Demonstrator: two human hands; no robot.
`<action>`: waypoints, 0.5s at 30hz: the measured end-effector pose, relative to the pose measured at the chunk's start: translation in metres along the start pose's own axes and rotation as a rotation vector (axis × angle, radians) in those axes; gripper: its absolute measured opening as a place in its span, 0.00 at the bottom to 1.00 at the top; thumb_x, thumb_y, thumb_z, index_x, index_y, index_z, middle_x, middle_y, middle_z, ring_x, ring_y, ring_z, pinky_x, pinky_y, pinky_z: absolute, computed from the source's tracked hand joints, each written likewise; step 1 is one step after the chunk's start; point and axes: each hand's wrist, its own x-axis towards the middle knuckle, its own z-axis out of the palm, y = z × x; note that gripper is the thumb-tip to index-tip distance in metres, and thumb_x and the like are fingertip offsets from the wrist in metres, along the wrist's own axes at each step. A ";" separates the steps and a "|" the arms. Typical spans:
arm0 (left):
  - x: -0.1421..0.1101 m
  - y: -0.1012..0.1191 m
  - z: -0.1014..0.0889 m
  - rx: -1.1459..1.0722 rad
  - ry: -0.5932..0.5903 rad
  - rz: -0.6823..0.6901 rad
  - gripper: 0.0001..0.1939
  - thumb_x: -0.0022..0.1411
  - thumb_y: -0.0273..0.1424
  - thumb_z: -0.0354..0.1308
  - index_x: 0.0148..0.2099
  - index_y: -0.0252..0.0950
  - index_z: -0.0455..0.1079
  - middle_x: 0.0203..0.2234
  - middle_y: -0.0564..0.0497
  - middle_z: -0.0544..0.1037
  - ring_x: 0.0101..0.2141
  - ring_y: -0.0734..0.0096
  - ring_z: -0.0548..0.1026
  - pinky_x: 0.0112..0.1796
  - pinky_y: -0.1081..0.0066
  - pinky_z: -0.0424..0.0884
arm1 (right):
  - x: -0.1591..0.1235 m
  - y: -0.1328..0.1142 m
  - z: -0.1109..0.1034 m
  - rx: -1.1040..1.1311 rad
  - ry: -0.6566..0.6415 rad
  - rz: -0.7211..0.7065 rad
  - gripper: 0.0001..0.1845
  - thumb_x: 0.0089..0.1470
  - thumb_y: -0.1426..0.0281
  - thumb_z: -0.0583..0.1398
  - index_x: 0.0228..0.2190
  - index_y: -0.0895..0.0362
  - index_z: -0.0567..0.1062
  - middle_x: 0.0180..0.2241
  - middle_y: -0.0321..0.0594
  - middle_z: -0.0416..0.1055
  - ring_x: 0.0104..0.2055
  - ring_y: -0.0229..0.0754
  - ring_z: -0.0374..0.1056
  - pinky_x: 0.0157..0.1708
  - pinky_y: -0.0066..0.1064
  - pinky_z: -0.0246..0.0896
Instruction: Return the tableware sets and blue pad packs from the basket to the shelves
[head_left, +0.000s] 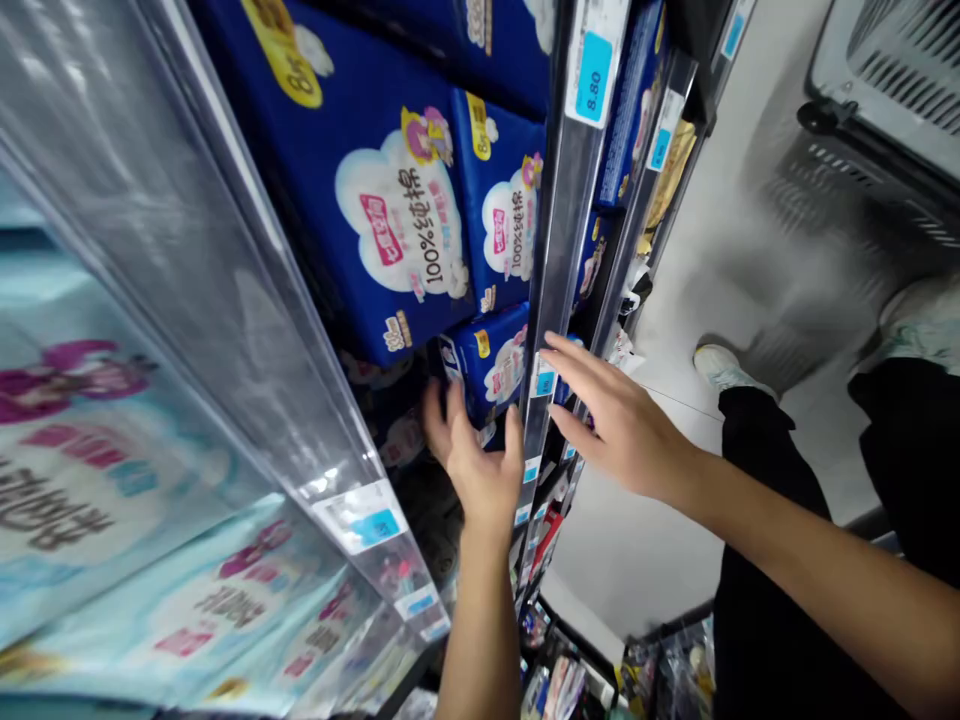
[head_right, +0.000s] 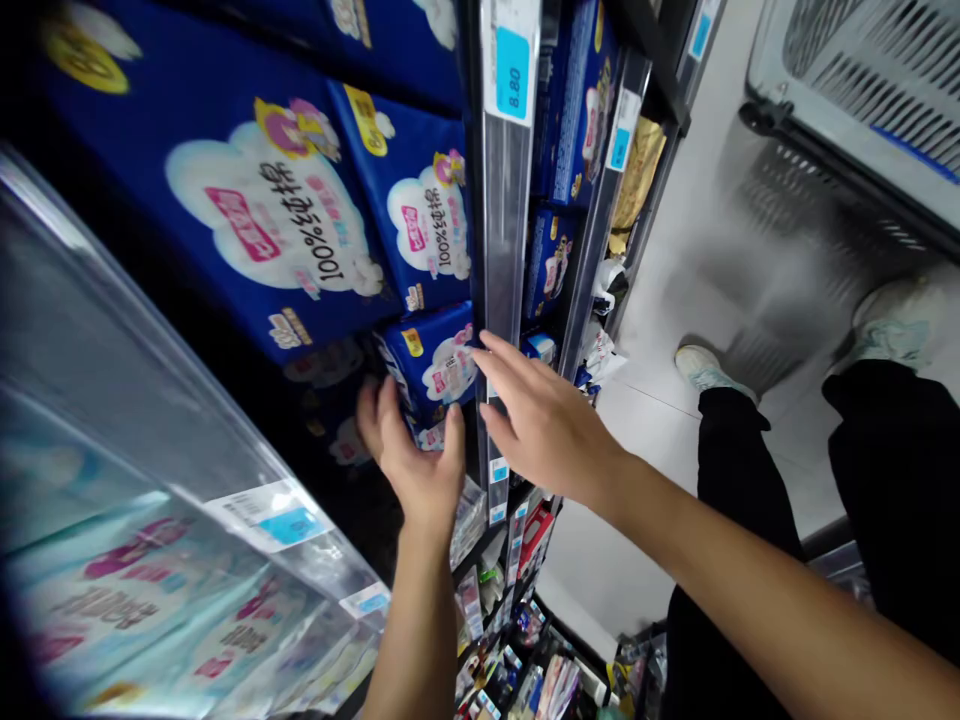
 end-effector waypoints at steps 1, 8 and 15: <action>0.008 -0.003 0.003 -0.003 -0.004 -0.040 0.36 0.63 0.39 0.61 0.68 0.31 0.56 0.65 0.30 0.57 0.67 0.49 0.53 0.65 0.51 0.50 | 0.005 -0.003 0.005 0.013 0.007 0.006 0.25 0.65 0.74 0.52 0.62 0.59 0.61 0.67 0.49 0.55 0.67 0.50 0.56 0.65 0.49 0.58; 0.038 -0.016 0.026 -0.229 -0.126 -0.289 0.40 0.62 0.44 0.62 0.69 0.39 0.51 0.64 0.38 0.63 0.65 0.48 0.59 0.65 0.50 0.53 | 0.026 -0.014 0.036 0.067 -0.034 0.098 0.16 0.63 0.77 0.53 0.52 0.59 0.66 0.70 0.52 0.47 0.63 0.54 0.62 0.58 0.47 0.64; 0.043 -0.014 0.028 -0.529 -0.343 -0.453 0.19 0.64 0.36 0.60 0.56 0.40 0.68 0.53 0.41 0.74 0.61 0.47 0.66 0.60 0.51 0.64 | 0.042 -0.014 0.040 0.041 -0.155 0.158 0.06 0.59 0.79 0.57 0.38 0.57 0.67 0.70 0.50 0.47 0.52 0.52 0.72 0.49 0.41 0.68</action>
